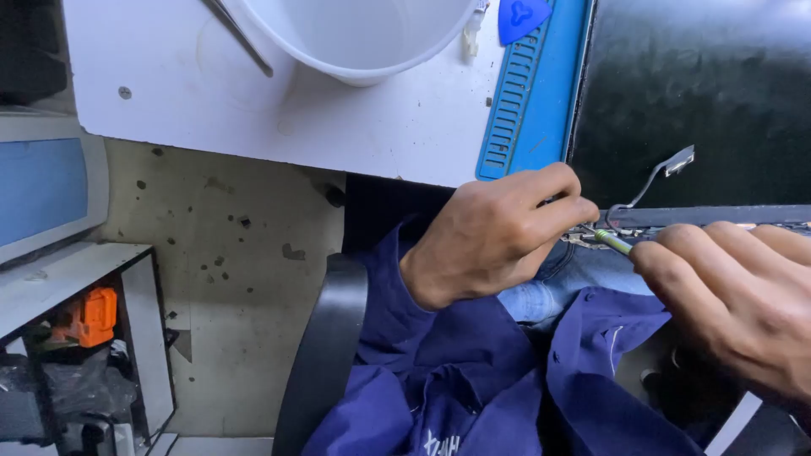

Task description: Removing the screen bezel and LCD panel from a laptop during disassembly.

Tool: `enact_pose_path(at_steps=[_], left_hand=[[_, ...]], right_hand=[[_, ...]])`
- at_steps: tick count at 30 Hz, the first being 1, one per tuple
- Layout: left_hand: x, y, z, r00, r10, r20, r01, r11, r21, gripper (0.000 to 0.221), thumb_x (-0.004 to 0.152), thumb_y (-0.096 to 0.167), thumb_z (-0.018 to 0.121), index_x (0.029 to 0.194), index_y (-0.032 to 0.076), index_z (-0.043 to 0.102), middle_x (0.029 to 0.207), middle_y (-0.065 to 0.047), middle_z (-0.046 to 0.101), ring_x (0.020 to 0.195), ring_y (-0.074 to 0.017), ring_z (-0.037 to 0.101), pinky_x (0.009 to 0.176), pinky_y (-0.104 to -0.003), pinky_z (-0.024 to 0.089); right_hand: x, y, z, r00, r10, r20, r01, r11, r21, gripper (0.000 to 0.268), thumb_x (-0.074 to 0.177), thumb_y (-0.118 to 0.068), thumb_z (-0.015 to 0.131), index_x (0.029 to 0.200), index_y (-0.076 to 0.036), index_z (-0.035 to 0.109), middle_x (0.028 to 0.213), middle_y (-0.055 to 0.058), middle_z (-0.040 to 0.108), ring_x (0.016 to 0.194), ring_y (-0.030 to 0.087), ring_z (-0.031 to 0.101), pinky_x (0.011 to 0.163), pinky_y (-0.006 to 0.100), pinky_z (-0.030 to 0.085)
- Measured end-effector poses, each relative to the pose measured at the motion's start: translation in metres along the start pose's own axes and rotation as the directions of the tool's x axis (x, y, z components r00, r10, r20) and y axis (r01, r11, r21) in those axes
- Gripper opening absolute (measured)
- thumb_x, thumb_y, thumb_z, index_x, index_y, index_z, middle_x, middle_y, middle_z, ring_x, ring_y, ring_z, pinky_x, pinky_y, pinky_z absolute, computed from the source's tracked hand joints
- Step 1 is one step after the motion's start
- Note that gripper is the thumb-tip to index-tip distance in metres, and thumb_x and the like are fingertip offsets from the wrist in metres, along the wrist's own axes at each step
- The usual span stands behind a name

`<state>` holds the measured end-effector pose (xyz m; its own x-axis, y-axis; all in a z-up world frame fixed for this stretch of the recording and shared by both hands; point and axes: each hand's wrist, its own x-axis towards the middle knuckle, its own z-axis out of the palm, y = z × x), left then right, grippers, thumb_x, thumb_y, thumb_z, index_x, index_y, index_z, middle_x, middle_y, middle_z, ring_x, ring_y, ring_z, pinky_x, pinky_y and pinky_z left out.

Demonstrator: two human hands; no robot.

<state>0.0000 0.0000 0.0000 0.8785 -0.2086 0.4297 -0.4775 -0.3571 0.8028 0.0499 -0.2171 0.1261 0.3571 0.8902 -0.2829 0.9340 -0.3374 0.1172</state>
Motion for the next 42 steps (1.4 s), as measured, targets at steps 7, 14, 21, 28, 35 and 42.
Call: enact_pose_path(at_steps=[7, 14, 21, 28, 35, 42], left_hand=[[-0.011, 0.0, -0.01, 0.986, 0.071, 0.152, -0.06, 0.995, -0.079, 0.051, 0.086, 0.0, 0.088, 0.126, 0.006, 0.057, 0.129, -0.016, 0.055, 0.11, -0.0356, 0.059, 0.086, -0.043, 0.058], [-0.002, -0.003, 0.009, 0.941, 0.261, -0.218, -0.187, 0.933, 0.307, 0.023, 0.104, -0.004, 0.054, 0.085, 0.004, 0.063, 0.101, -0.01, 0.064, 0.077, -0.0238, 0.059, 0.065, -0.031, 0.046], [-0.001, -0.011, 0.014, 0.885, 0.374, -0.277, -0.25, 0.884, 0.395, 0.024, 0.103, -0.005, 0.057, 0.083, 0.006, 0.065, 0.096, -0.008, 0.066, 0.073, -0.0198, 0.062, 0.064, -0.027, 0.048], [-0.004, -0.015, 0.016, 0.879, 0.356, -0.318, -0.279, 0.923, 0.264, 0.021, 0.102, -0.008, 0.058, 0.085, -0.001, 0.068, 0.094, -0.013, 0.068, 0.077, -0.0254, 0.066, 0.07, -0.033, 0.055], [-0.005, -0.015, 0.02, 0.888, 0.329, -0.322, -0.274, 0.94, 0.204, 0.018, 0.101, -0.009, 0.062, 0.086, -0.003, 0.069, 0.097, -0.015, 0.069, 0.078, -0.0284, 0.068, 0.069, -0.034, 0.056], [-0.006, -0.014, 0.02, 0.914, 0.272, -0.302, -0.243, 0.961, 0.133, 0.017, 0.102, -0.007, 0.06, 0.089, -0.003, 0.07, 0.099, -0.015, 0.07, 0.079, -0.0297, 0.067, 0.069, -0.035, 0.056]], right_hand=[[-0.008, -0.001, 0.015, 0.985, 0.137, -0.104, -0.137, 0.991, 0.005, 0.058, 0.117, -0.038, 0.055, 0.066, -0.013, 0.042, 0.06, 0.004, 0.035, 0.049, 0.023, 0.037, 0.051, 0.041, 0.029], [-0.005, -0.002, 0.005, 0.997, 0.065, -0.031, -0.065, 0.998, -0.008, 0.019, 0.111, -0.02, 0.048, 0.097, -0.012, 0.058, 0.088, 0.001, 0.06, 0.064, 0.023, 0.057, 0.058, 0.038, 0.042], [-0.003, -0.003, 0.011, 0.99, 0.07, -0.123, -0.077, 0.996, -0.051, 0.039, 0.111, -0.043, 0.051, 0.113, -0.009, 0.068, 0.074, 0.0, 0.053, 0.058, 0.021, 0.051, 0.053, 0.037, 0.039], [-0.002, -0.007, 0.011, 0.992, 0.083, -0.097, -0.084, 0.996, -0.007, 0.045, 0.117, -0.031, 0.055, 0.078, -0.011, 0.052, 0.066, 0.003, 0.041, 0.053, 0.022, 0.043, 0.051, 0.038, 0.034], [-0.002, -0.004, 0.004, 0.994, 0.105, -0.036, -0.106, 0.993, -0.049, 0.029, 0.114, -0.038, 0.05, 0.1, -0.014, 0.058, 0.079, -0.001, 0.054, 0.063, 0.021, 0.058, 0.06, 0.036, 0.044], [0.01, 0.005, -0.001, 0.984, -0.121, -0.132, 0.12, 0.993, -0.012, 0.014, 0.107, -0.011, 0.056, 0.104, -0.002, 0.066, 0.084, 0.004, 0.063, 0.06, 0.021, 0.06, 0.056, 0.034, 0.048]])
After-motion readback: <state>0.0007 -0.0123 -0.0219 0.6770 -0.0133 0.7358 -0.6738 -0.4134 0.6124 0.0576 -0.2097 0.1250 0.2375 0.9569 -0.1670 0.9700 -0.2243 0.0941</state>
